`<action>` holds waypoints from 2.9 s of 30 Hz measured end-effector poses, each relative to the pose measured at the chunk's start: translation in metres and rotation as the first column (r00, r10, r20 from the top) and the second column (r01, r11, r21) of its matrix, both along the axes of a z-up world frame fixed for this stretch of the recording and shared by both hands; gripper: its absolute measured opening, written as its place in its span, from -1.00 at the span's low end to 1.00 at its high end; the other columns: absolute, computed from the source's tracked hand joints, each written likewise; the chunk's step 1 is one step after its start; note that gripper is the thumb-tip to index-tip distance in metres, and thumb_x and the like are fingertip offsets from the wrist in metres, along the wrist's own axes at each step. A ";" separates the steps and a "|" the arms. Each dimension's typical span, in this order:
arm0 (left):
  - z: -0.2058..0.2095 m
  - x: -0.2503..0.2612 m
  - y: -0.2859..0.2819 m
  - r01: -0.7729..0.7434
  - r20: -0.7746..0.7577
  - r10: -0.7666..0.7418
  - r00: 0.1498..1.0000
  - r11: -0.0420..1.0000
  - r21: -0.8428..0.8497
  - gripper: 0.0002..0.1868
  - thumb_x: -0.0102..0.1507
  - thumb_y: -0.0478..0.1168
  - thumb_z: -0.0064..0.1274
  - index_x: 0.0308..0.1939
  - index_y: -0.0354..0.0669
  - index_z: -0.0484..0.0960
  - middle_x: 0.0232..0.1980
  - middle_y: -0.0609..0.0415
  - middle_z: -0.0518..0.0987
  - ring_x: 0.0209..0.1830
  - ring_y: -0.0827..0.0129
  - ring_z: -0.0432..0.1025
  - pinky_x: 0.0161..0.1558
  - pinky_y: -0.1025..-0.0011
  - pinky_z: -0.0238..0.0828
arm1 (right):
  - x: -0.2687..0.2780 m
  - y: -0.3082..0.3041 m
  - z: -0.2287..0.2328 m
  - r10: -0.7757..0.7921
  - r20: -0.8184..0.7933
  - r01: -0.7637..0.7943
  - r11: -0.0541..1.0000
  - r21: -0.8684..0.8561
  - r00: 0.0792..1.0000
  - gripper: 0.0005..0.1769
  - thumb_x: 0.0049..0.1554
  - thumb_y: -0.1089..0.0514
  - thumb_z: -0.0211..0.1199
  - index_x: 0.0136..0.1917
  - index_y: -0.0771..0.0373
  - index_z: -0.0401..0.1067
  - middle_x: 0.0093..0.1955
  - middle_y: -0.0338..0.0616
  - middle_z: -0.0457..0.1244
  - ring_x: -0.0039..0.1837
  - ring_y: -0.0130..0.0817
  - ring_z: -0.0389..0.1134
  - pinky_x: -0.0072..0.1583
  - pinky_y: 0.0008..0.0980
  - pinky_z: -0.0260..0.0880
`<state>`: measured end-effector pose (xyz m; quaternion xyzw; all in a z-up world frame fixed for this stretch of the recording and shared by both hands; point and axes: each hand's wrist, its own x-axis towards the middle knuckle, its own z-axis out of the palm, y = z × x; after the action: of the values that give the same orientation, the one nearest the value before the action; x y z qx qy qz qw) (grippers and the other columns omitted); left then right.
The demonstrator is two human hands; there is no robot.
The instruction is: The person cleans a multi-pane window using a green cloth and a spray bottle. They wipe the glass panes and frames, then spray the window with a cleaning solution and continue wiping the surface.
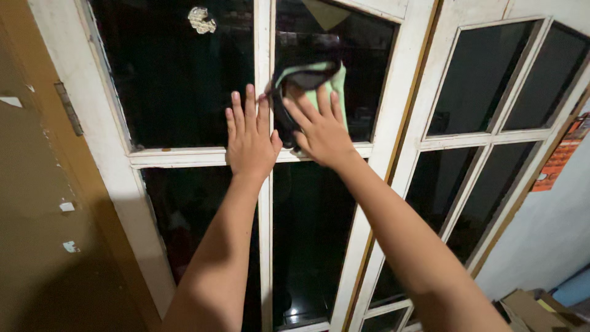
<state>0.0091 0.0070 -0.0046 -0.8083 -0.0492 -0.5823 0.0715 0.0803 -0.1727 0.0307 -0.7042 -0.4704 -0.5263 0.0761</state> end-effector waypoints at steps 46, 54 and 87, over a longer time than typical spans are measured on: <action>0.000 -0.003 -0.003 -0.012 0.005 0.012 1.000 1.000 0.000 -0.03 0.24 -0.04 0.12 0.64 -0.21 0.01 0.71 -0.16 -0.17 0.69 -0.17 -0.27 0.61 -0.05 -0.30 | 0.007 -0.013 0.003 -0.057 -0.024 0.056 0.997 -0.047 0.998 -0.18 0.17 -0.08 0.13 0.65 -0.04 0.02 0.65 0.05 -0.05 0.65 0.39 -0.27 0.57 0.31 -0.32; 0.001 -0.004 -0.006 -0.086 -0.042 0.086 0.995 0.996 0.012 -0.06 0.28 -0.03 0.06 0.65 -0.24 0.00 0.71 -0.21 -0.24 0.69 -0.18 -0.33 0.61 -0.03 -0.37 | 0.041 -0.071 0.033 -0.236 -0.049 0.237 0.972 0.007 0.970 -0.17 0.21 -0.09 0.04 0.68 0.00 -0.10 0.66 0.13 -0.12 0.64 0.37 -0.30 0.55 0.28 -0.34; 0.001 -0.007 -0.005 -0.026 -0.012 0.026 1.000 1.000 0.000 -0.07 0.25 -0.03 0.11 0.63 -0.22 0.08 0.71 -0.20 -0.16 0.69 -0.19 -0.27 0.61 -0.05 -0.32 | 0.031 -0.069 0.003 -0.167 -0.075 0.164 0.985 -0.044 0.983 -0.13 0.14 0.00 0.17 0.66 0.01 -0.02 0.66 0.06 -0.11 0.59 0.48 -0.21 0.57 0.27 -0.26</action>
<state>0.0025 0.0021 -0.0032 -0.8111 -0.0592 -0.5764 0.0793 0.1118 -0.2418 0.0338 -0.7623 -0.4168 -0.4937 0.0371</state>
